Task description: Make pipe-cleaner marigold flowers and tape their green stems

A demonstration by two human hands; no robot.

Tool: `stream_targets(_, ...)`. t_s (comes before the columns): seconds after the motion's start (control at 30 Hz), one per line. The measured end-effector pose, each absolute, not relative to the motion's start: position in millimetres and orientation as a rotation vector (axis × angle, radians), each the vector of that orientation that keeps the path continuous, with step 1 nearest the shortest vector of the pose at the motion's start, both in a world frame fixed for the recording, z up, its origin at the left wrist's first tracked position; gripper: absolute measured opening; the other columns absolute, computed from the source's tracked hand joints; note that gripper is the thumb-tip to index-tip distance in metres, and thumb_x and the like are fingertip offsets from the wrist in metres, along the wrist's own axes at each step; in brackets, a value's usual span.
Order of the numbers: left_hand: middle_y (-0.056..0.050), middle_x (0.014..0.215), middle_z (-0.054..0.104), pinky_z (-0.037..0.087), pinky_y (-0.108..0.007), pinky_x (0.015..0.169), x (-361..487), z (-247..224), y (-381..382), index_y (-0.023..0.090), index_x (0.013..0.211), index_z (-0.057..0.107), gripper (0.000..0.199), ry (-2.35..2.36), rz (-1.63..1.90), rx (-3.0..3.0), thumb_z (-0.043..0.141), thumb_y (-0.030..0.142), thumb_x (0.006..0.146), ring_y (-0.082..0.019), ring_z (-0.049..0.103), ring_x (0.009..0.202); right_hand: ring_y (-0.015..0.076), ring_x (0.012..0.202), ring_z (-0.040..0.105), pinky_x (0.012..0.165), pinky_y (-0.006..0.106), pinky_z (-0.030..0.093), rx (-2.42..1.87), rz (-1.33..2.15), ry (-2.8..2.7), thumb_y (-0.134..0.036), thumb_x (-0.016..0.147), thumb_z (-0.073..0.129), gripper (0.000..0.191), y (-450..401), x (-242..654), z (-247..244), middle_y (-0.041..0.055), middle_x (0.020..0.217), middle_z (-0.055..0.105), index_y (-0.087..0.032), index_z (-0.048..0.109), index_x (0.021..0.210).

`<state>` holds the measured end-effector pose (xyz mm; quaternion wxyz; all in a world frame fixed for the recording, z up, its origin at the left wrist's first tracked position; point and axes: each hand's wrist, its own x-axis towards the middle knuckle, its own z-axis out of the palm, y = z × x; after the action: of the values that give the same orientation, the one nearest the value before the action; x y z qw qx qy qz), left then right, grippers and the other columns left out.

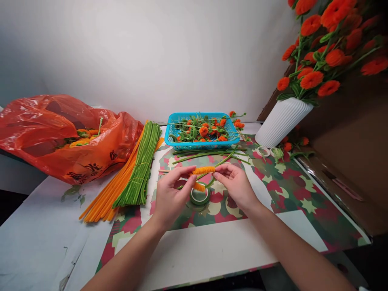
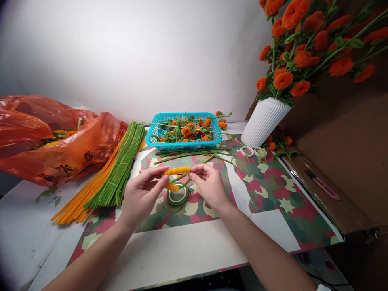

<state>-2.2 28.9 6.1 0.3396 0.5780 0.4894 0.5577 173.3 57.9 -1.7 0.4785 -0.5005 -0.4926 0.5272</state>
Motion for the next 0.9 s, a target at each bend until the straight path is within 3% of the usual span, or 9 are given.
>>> stream_targets(0.3,-0.001,0.083,0.068,0.061,-0.021,0.060,1.4,3.6,27.5,0.019,0.091,0.072,0.012,1.253,1.556,1.376,0.069,0.022,0.079,-0.012,0.066,0.070,0.0173,0.073,0.066,0.070,0.030,0.055,-1.208,1.288,-1.228,-0.033,0.068,0.074,0.021,55.5,170.6,-4.8,0.0045,0.078,0.070,-0.018,0.065,0.079)
stream_targets(0.57,-0.004,0.087,0.070,0.059,-0.021,0.060,-1.7,7.0,28.4,0.018,0.088,0.073,0.011,1.349,1.440,1.547,0.067,0.021,0.080,-0.013,0.067,0.071,0.0198,0.079,0.066,0.073,0.032,0.052,-1.304,0.966,-1.493,-0.026,0.078,0.063,0.011,56.0,178.5,-1.6,0.0051,0.082,0.071,-0.018,0.071,0.080)
stream_targets(0.9,-0.006,0.088,0.071,0.059,-0.023,0.061,-4.2,4.3,30.4,0.018,0.090,0.073,0.014,1.350,1.286,1.762,0.061,0.018,0.082,-0.014,0.067,0.071,0.0181,0.078,0.062,0.068,0.029,0.049,-1.223,0.753,-1.708,-0.020,0.085,0.051,0.014,54.0,179.2,4.3,0.0033,0.083,0.066,-0.020,0.065,0.081)
